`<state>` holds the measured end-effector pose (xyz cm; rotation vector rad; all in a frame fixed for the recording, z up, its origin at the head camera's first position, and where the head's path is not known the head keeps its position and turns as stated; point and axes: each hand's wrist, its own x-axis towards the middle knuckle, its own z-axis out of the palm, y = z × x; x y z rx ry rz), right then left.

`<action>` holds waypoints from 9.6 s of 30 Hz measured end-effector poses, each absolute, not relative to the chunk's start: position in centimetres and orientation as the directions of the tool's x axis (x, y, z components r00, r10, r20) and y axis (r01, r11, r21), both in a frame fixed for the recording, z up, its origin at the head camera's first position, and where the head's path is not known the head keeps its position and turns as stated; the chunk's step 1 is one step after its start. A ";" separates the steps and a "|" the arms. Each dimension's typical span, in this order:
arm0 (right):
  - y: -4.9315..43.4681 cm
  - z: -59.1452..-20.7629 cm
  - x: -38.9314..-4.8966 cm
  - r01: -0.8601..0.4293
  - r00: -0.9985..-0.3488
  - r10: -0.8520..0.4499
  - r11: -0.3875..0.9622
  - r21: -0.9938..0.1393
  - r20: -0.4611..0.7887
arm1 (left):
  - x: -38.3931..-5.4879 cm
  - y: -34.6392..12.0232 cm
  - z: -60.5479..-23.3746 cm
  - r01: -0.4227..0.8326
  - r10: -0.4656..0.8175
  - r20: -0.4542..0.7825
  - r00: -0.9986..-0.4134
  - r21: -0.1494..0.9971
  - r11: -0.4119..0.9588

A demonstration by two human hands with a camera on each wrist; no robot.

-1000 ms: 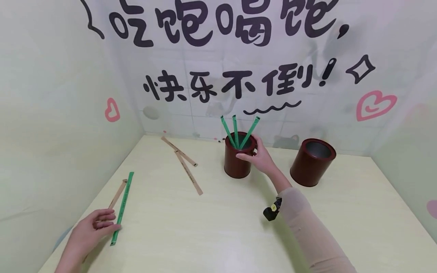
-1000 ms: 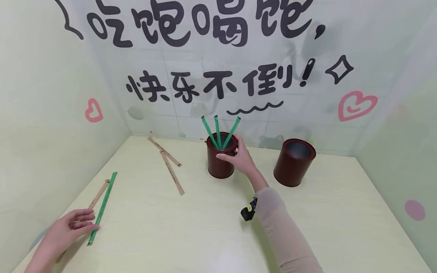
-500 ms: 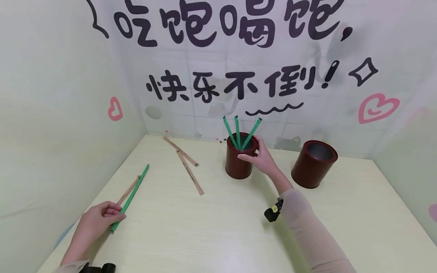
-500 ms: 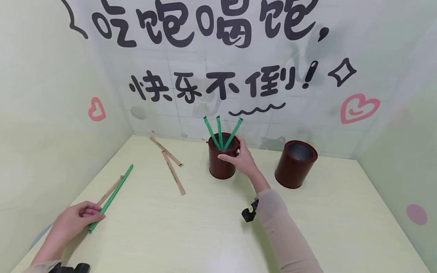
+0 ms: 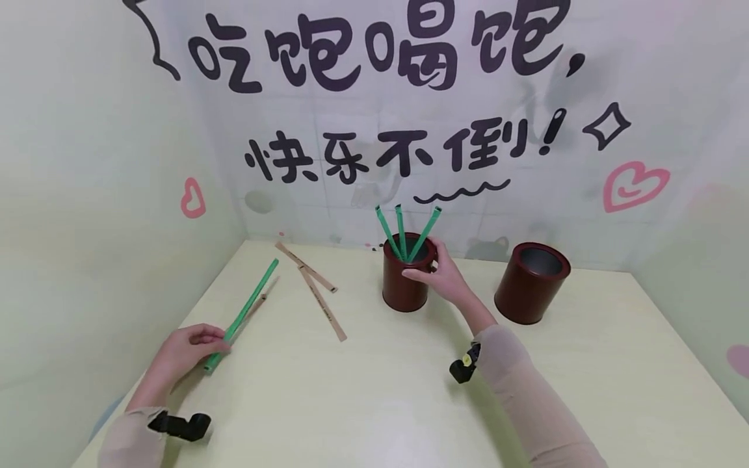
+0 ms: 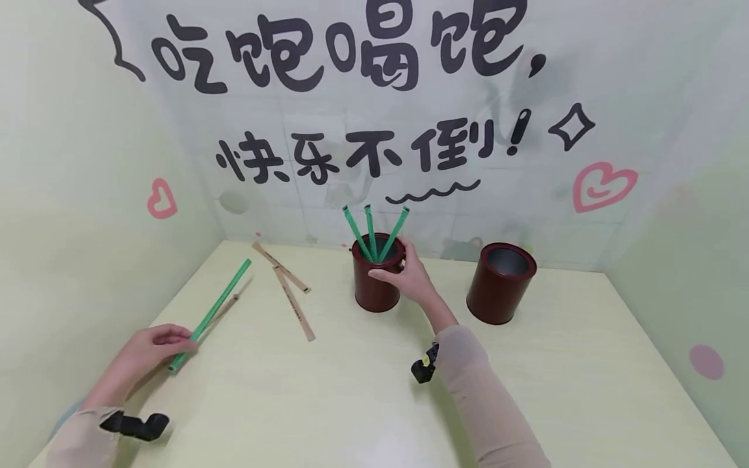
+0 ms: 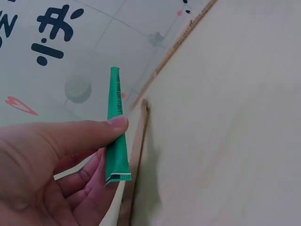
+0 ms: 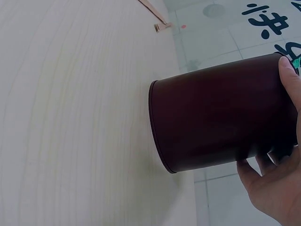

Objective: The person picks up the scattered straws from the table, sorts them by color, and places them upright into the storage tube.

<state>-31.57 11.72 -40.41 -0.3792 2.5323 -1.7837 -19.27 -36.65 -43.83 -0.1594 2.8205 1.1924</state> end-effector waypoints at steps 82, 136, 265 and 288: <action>14.1 -38.5 -30.7 -0.226 -0.963 -0.223 0.364 -0.904 0.151 | -29.8 -11.6 -33.9 0.285 -0.028 0.291 -0.956 0.951 0.118; 33.1 -37.1 -25.0 -0.087 -0.956 0.201 0.506 -0.858 0.215 | -22.9 -31.6 -37.0 0.008 -0.219 0.113 -0.969 0.903 0.429; 21.7 -40.0 -26.4 -0.160 -0.986 -0.007 0.366 -0.917 0.169 | -31.3 4.6 -33.0 0.263 0.323 0.122 -0.939 0.858 0.441; 21.9 -39.9 -26.2 -0.141 -0.989 -0.009 0.380 -0.914 0.149 | -28.8 -4.2 -27.1 0.391 0.179 0.353 -0.919 0.878 0.276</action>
